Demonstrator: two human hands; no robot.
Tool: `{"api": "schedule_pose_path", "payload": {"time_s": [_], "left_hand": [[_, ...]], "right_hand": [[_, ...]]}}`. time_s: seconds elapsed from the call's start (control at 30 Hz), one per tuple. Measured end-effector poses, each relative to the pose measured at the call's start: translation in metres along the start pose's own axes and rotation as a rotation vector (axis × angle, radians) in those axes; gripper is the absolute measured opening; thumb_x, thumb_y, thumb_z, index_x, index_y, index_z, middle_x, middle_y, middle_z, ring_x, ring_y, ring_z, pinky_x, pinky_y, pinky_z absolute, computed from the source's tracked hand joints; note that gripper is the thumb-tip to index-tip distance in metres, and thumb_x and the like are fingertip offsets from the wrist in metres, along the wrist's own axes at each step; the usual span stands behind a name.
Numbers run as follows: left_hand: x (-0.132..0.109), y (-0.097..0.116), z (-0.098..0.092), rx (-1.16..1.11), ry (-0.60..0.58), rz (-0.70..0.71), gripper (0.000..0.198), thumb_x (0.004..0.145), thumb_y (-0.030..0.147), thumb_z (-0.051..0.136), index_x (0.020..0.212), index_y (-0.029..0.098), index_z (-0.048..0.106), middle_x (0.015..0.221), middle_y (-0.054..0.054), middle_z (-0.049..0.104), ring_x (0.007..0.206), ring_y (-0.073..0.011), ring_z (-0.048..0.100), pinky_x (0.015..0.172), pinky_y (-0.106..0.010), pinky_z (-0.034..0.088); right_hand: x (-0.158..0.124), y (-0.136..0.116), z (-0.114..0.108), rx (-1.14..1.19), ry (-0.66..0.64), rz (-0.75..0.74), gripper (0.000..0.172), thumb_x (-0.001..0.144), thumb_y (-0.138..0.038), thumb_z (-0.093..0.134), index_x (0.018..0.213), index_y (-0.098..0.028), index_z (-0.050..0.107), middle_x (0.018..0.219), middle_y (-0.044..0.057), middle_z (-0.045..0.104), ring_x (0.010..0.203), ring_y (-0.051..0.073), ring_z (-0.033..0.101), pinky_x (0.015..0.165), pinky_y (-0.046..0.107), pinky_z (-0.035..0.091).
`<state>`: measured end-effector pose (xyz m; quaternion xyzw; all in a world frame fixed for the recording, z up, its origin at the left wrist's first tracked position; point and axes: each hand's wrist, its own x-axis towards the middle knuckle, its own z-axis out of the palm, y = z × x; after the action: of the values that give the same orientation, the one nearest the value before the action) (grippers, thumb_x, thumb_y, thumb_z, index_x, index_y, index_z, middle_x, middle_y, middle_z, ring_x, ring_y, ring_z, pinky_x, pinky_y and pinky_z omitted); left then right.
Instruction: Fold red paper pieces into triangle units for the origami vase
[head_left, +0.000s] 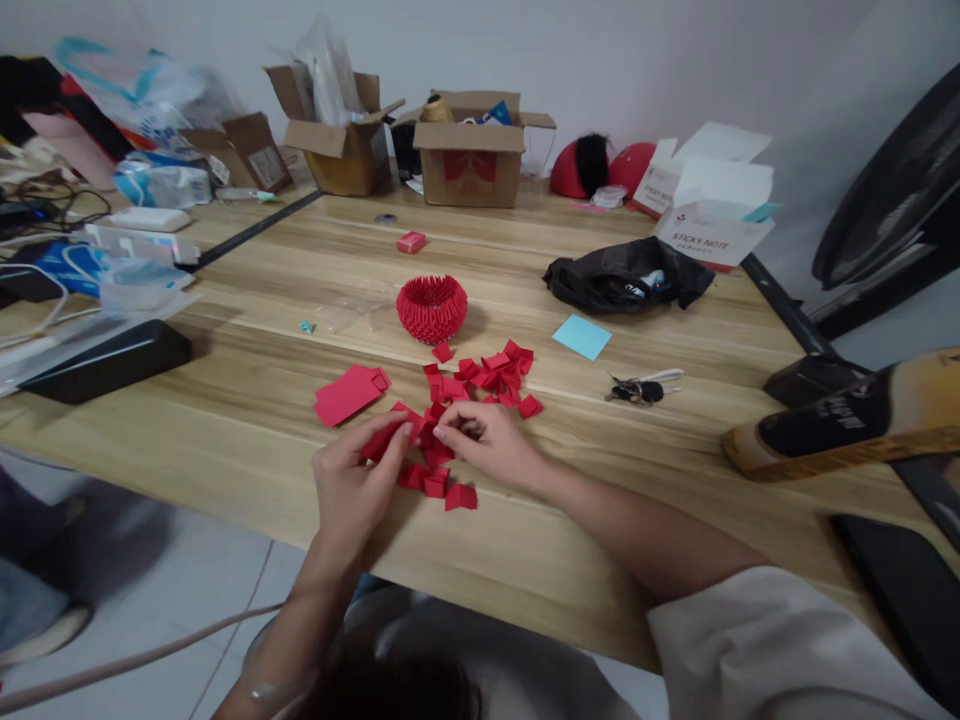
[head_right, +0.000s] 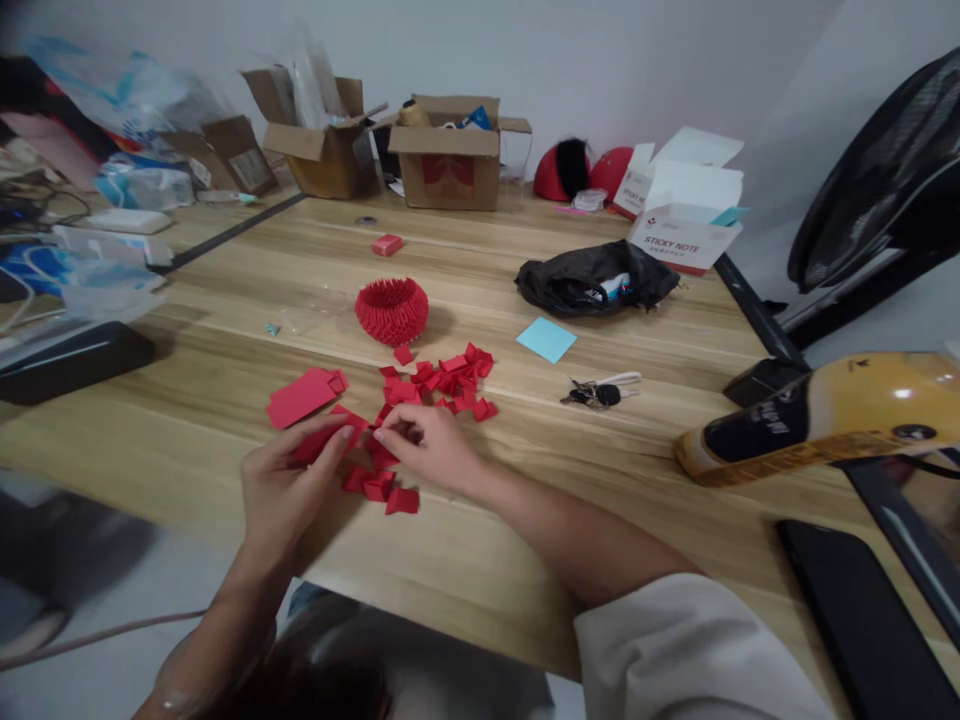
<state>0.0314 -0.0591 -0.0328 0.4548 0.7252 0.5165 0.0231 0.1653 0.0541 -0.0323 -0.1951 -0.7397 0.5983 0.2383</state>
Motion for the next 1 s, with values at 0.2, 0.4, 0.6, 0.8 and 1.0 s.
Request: {"api": "schedule_pose_path", "payload": {"time_s": [0.2,0.4,0.6,0.8,1.0], "left_hand": [[0.0001,-0.0023,0.0006,-0.034,-0.046,0.002,0.021,0.078,0.031,0.069,0.096,0.021,0.074,0.093,-0.005,0.076,0.078,-0.0195,0.072,0.075,-0.03,0.059],[0.0021,-0.0003,-0.0008,0.012,-0.094,0.078,0.02,0.085,0.027,0.06,0.099,0.022,0.074,0.098,-0.004,0.075,0.085,-0.02,0.072,0.076,-0.029,0.058],[0.0003,-0.0013,-0.0004,-0.003,-0.055,0.041,0.021,0.084,0.029,0.061,0.1,0.021,0.073,0.098,-0.004,0.075,0.082,-0.0193,0.072,0.069,-0.027,0.057],[0.0004,0.0001,0.0003,-0.015,-0.106,0.029,0.022,0.082,0.031,0.064,0.099,0.021,0.074,0.098,-0.005,0.076,0.082,-0.0204,0.072,0.076,-0.031,0.058],[0.0025,0.002,-0.0005,0.02,-0.207,0.065,0.026,0.081,0.034,0.064,0.1,0.019,0.074,0.094,-0.007,0.076,0.076,-0.021,0.072,0.073,-0.033,0.059]], "right_hand": [[0.0007,0.0037,0.0,0.005,-0.033,0.015,0.009,0.082,-0.02,0.061,0.08,-0.013,0.065,0.068,0.0,0.06,0.057,0.008,0.048,0.054,0.02,0.037],[0.0007,0.0039,0.0,0.033,-0.016,0.019,0.007,0.081,-0.02,0.063,0.081,-0.013,0.067,0.074,0.002,0.064,0.061,0.009,0.053,0.058,0.022,0.041],[0.0008,0.005,0.0007,0.093,-0.016,0.023,0.003,0.078,-0.016,0.066,0.079,-0.014,0.065,0.074,0.001,0.063,0.06,0.009,0.053,0.057,0.022,0.041],[0.0011,0.0042,0.0006,0.091,-0.01,0.031,0.008,0.079,-0.021,0.067,0.077,-0.014,0.064,0.07,-0.001,0.061,0.061,0.009,0.052,0.058,0.021,0.041],[0.0013,0.0035,0.001,0.105,0.015,0.021,0.006,0.079,-0.019,0.065,0.076,-0.014,0.063,0.07,-0.001,0.06,0.061,0.009,0.053,0.058,0.021,0.042]]}}
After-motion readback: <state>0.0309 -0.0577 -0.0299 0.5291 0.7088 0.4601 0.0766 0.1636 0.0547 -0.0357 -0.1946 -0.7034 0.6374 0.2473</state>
